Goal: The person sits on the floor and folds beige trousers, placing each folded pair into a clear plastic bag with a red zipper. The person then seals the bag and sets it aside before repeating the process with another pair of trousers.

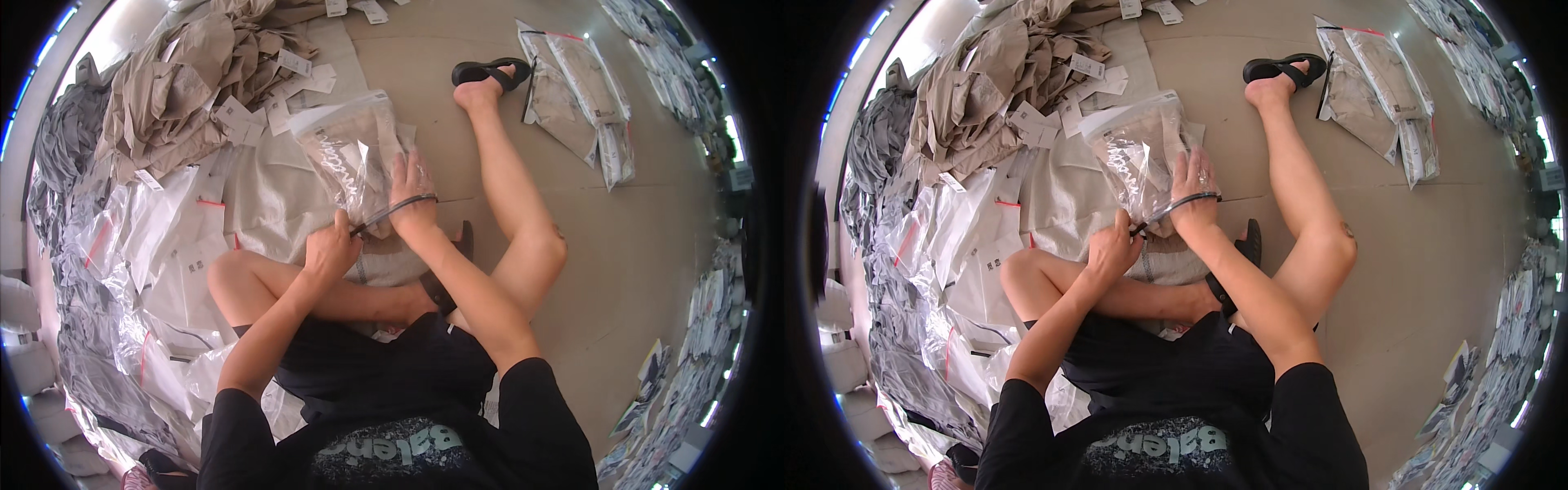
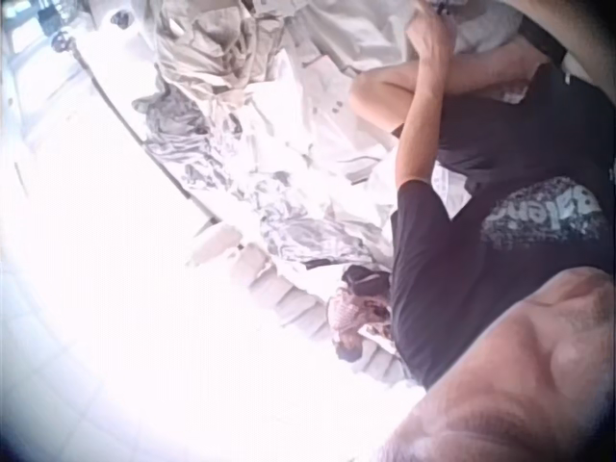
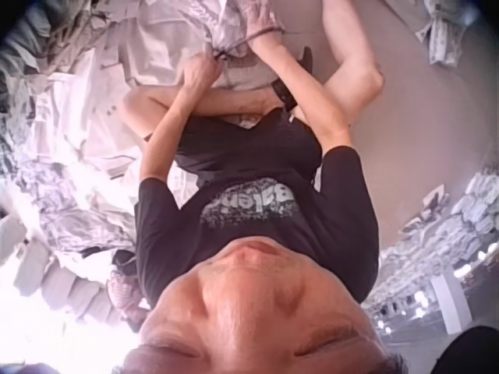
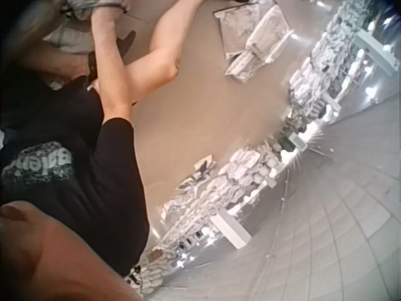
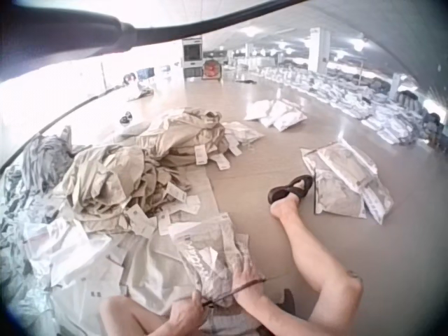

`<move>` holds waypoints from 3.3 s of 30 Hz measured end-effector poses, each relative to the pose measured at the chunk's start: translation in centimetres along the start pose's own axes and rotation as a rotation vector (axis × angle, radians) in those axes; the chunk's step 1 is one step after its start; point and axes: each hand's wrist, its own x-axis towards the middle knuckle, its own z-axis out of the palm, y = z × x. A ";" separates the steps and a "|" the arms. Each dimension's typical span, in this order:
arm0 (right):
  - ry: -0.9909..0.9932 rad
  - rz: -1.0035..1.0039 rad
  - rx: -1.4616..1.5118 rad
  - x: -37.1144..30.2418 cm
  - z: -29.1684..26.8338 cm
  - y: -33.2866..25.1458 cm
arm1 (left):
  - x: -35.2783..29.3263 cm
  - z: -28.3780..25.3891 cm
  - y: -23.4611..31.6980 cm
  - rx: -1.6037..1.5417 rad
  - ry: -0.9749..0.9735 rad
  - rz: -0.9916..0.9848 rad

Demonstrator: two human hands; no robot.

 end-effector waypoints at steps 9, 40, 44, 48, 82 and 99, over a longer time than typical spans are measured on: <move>-0.290 -0.356 0.121 1.6 0.9 -5.0 | 0.2 0.3 -0.4 -0.042 0.067 0.202; -0.011 0.129 0.127 -5.3 8.1 0.0 | 1.2 4.0 -4.2 0.202 -0.411 -0.025; 0.019 0.036 0.129 -7.7 5.1 -1.1 | 0.9 4.2 -4.8 0.223 -0.420 -0.037; -0.310 -0.294 0.028 -15.8 -1.1 -2.1 | 0.6 4.5 -5.2 0.224 -0.441 -0.035; -0.022 0.272 1.272 0.8 -21.6 1.7 | 3.9 -27.0 -1.9 -0.576 0.426 -0.140; -0.049 0.288 1.443 -5.0 -21.4 0.6 | 3.6 -19.2 17.9 0.159 0.209 0.864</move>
